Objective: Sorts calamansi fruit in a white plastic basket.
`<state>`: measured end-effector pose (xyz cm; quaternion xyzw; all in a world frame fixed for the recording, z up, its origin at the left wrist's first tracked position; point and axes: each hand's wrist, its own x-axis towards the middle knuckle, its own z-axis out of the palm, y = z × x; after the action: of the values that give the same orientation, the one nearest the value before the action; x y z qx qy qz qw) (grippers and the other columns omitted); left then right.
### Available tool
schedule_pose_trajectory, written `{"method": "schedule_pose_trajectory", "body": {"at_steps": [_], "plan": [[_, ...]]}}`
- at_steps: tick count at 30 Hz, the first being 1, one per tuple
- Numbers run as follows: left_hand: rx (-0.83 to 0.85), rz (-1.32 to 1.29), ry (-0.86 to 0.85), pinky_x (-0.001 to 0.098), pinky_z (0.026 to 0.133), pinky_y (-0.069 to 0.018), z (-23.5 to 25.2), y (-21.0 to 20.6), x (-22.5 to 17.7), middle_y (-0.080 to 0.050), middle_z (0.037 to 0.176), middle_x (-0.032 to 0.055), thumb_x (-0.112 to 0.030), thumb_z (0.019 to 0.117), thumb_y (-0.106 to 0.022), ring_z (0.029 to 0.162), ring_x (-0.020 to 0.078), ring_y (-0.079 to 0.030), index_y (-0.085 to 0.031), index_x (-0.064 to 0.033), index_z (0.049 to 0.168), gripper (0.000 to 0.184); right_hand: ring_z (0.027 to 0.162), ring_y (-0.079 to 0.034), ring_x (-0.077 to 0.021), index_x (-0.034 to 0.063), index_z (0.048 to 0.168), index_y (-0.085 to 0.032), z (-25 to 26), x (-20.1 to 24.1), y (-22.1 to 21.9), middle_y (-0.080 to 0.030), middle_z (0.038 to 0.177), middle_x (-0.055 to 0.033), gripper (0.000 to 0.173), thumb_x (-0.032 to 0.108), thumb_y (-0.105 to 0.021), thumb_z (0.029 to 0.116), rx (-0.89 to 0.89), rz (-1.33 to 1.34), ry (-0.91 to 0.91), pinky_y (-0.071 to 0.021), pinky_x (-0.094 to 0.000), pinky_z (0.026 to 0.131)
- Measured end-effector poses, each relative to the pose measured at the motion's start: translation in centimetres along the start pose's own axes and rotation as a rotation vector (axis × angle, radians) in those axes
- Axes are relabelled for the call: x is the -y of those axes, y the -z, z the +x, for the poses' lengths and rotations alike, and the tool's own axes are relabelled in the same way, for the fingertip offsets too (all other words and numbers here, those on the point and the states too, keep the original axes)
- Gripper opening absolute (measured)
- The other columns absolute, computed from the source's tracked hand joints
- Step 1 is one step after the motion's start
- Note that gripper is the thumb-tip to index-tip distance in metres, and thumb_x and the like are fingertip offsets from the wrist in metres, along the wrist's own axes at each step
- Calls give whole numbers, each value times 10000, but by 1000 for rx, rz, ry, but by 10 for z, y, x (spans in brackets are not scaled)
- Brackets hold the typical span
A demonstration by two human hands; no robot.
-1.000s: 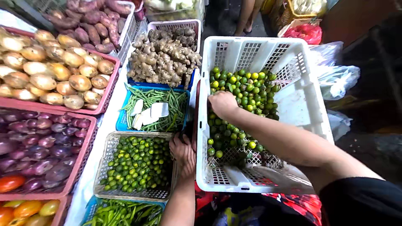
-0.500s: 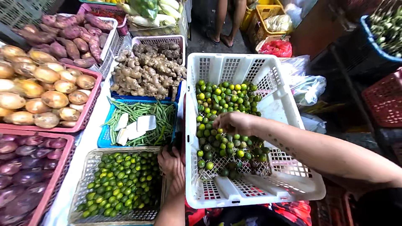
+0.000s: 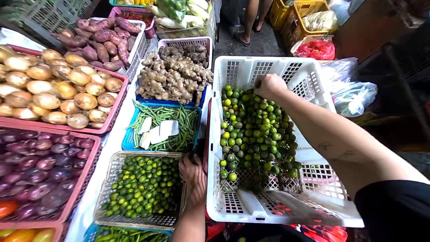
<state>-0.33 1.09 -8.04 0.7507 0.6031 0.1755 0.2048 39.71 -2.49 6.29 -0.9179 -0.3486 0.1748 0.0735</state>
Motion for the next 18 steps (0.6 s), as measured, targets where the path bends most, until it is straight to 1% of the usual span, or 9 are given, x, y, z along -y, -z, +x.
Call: {"method": "schedule_pose_trajectory", "body": {"at_steps": [1, 5, 9, 11, 13, 14, 15, 16, 18], "plan": [[5, 4, 1, 610, 1035, -465, 0, 0, 0, -602, 1398, 228, -380, 1048, -517, 1295, 422, -576, -657, -63, 1332, 449, 1054, -675, -445, 106, 1174, -705, -8, 5, 8, -712, 1108, -208, 367, 339, -736, 892, -18, 72, 6, -511, -715, 843], [34, 35, 18, 596, 1046, -466, 0, -1, 1, -594, 1416, 212, -388, 1047, -517, 1310, 404, -571, -648, -70, 1347, 457, 973, -689, -308, 161, 1193, -729, -67, 62, 65, -722, 1061, -121, 325, 392, -573, 1026, 56, 211, 207, -523, -612, 849], [23, 65, 14, 603, 1036, -469, 1, -3, 1, -600, 1410, 222, -368, 1050, -518, 1297, 414, -582, -655, -57, 1340, 446, 633, -548, -97, 182, 901, -678, -124, 128, 121, -569, 741, 37, 358, 412, -464, 1074, 62, 206, 470, -446, -360, 579], [-5, 58, 6, 600, 1013, -485, 0, -5, 3, -613, 1387, 223, -363, 1045, -528, 1274, 415, -596, -660, -50, 1329, 443, 606, -531, -95, 183, 823, -668, -132, 137, 138, -542, 690, 45, 443, 496, -472, 1069, 129, 112, 566, -429, -362, 563], [-35, 56, 0, 599, 993, -500, -1, -5, 2, -629, 1361, 221, -370, 1041, -539, 1249, 415, -613, -669, -50, 1312, 439, 580, -559, -118, 213, 801, -679, -111, 117, 134, -565, 652, 33, 419, 585, -589, 970, 206, -65, 813, -449, -409, 505], [-48, 56, -4, 594, 985, -506, -1, -6, 2, -634, 1356, 220, -372, 1036, -544, 1240, 414, -620, -673, -52, 1306, 439, 662, -640, -132, 249, 954, -740, -99, 107, 131, -654, 751, 26, 401, 635, -642, 906, 247, -179, 887, -539, -449, 565], [-47, 62, -1, 591, 988, -509, -1, -5, 1, -634, 1358, 218, -380, 1035, -545, 1242, 413, -620, -675, -58, 1307, 441, 830, -704, -191, 238, 1165, -734, -90, 102, 127, -725, 944, -21, 469, 619, -689, 895, 307, -264, 864, -591, -513, 722], [-28, 69, 6, 593, 1000, -500, -1, -4, 1, -628, 1365, 220, -381, 1037, -541, 1254, 417, -611, -671, -58, 1314, 445, 1014, -702, -300, 183, 1297, -697, -82, 104, 121, -731, 1133, -102, 488, 479, -757, 914, 361, -250, 744, -541, -601, 890], [15, 84, 28, 582, 1027, -486, 0, -2, 0, -611, 1391, 209, -392, 1046, -522, 1285, 403, -589, -658, -77, 1334, 448, 1151, -663, -367, 151, 1291, -705, -48, 104, 88, -712, 1222, -141, 347, 277, -724, 969, 261, -145, 532, -483, -657, 993]]}}
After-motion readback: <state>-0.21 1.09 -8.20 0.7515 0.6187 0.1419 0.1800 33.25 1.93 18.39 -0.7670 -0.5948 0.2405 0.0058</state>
